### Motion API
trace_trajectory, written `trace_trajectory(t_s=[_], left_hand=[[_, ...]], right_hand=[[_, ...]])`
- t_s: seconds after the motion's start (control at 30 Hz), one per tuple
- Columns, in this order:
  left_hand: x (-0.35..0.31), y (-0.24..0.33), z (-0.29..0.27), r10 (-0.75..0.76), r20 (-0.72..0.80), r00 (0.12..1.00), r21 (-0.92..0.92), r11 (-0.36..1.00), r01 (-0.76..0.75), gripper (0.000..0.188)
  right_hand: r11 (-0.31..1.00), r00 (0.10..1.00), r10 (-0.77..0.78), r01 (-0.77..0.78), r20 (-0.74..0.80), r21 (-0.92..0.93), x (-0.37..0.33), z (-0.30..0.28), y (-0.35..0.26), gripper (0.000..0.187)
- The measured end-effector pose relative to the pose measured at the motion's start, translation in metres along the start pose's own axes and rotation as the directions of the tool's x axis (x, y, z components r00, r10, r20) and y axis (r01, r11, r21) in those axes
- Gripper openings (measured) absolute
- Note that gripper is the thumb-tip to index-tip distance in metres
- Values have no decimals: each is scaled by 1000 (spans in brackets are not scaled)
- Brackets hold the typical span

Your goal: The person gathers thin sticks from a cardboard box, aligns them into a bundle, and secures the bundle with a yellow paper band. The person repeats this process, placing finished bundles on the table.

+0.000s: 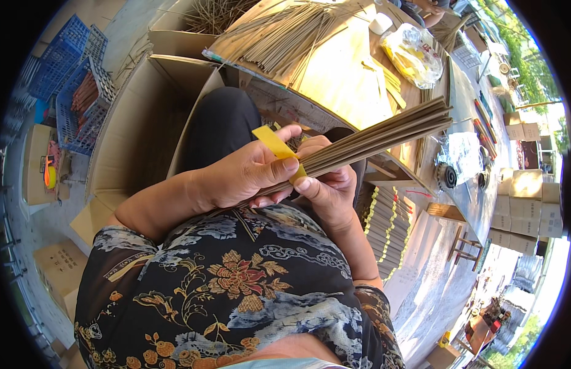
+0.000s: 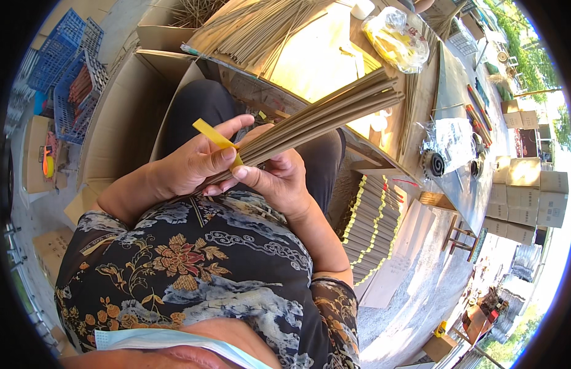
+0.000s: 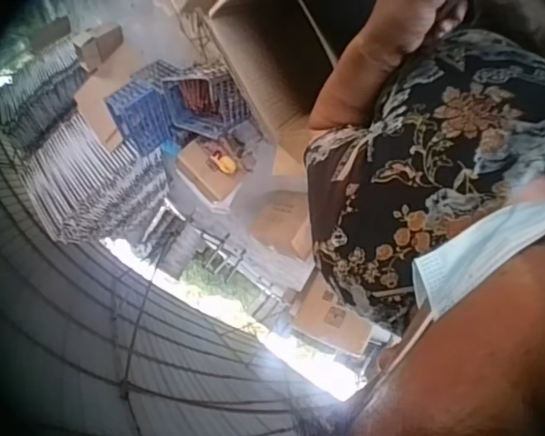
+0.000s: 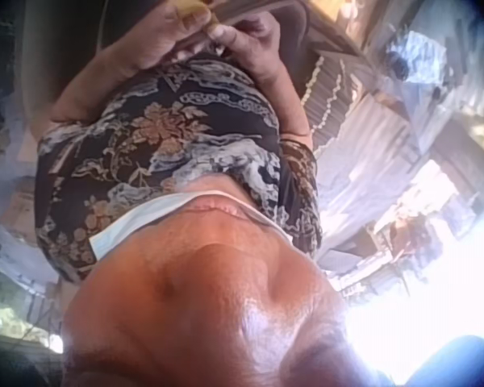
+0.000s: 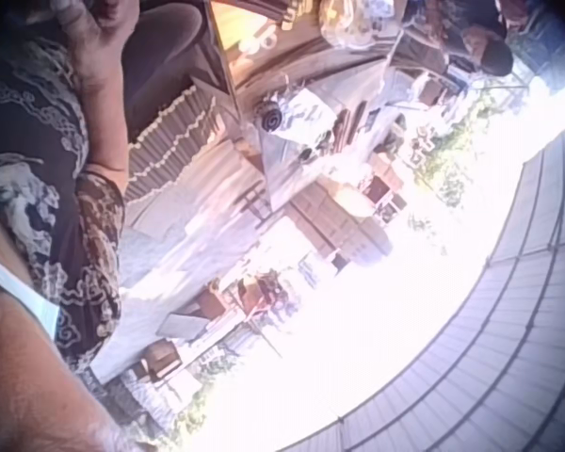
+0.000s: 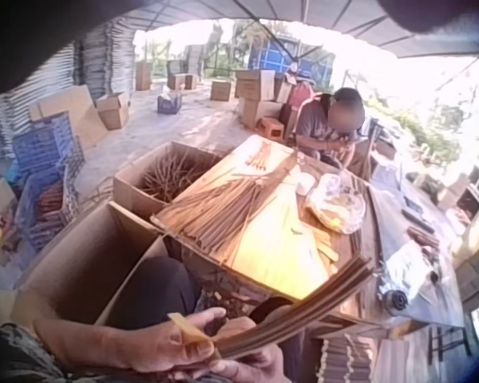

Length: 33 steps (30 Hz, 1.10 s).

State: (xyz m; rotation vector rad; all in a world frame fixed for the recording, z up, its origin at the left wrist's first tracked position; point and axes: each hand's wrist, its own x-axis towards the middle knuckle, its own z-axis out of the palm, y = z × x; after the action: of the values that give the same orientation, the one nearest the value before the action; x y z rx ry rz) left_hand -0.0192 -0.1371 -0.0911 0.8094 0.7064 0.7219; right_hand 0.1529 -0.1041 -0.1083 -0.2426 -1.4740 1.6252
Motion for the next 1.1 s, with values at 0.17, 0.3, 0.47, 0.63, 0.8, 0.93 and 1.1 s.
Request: trace_trajectory(t_s=[0.17, 0.3, 0.47, 0.63, 0.8, 0.93, 1.1], left_hand=[[1, -1, -5, -40, 100, 994, 9, 999, 39, 37], [2, 2, -1, 21, 37, 999, 83, 996, -24, 38], [3, 6, 0, 40, -24, 999, 208, 978, -34, 36], [6, 7, -7, 106, -29, 994, 441, 894, -82, 34], [7, 4, -4, 307, 13, 952, 635, 732, -245, 36], [11, -4, -6, 444, -4, 896, 707, 635, -311, 26], [17, -11, -6, 671, 120, 731, 797, 374, -474, 21]], right_hand=[[965, 995, -87, 94, 38, -243, -1, -9, 2, 22], [988, 985, 154, -150, -77, 44, -2, 0, -8, 24], [927, 901, 367, -375, -232, 7, 5, 5, -25, 21], [891, 843, 412, -452, -345, -41, 8, 5, -19, 17], [908, 830, 385, -420, -404, 5, 5, 5, -8, 20], [904, 822, 397, -427, -408, 19, 4, 5, -7, 18], [906, 820, 371, -422, -435, -21, 5, 7, -11, 21]])
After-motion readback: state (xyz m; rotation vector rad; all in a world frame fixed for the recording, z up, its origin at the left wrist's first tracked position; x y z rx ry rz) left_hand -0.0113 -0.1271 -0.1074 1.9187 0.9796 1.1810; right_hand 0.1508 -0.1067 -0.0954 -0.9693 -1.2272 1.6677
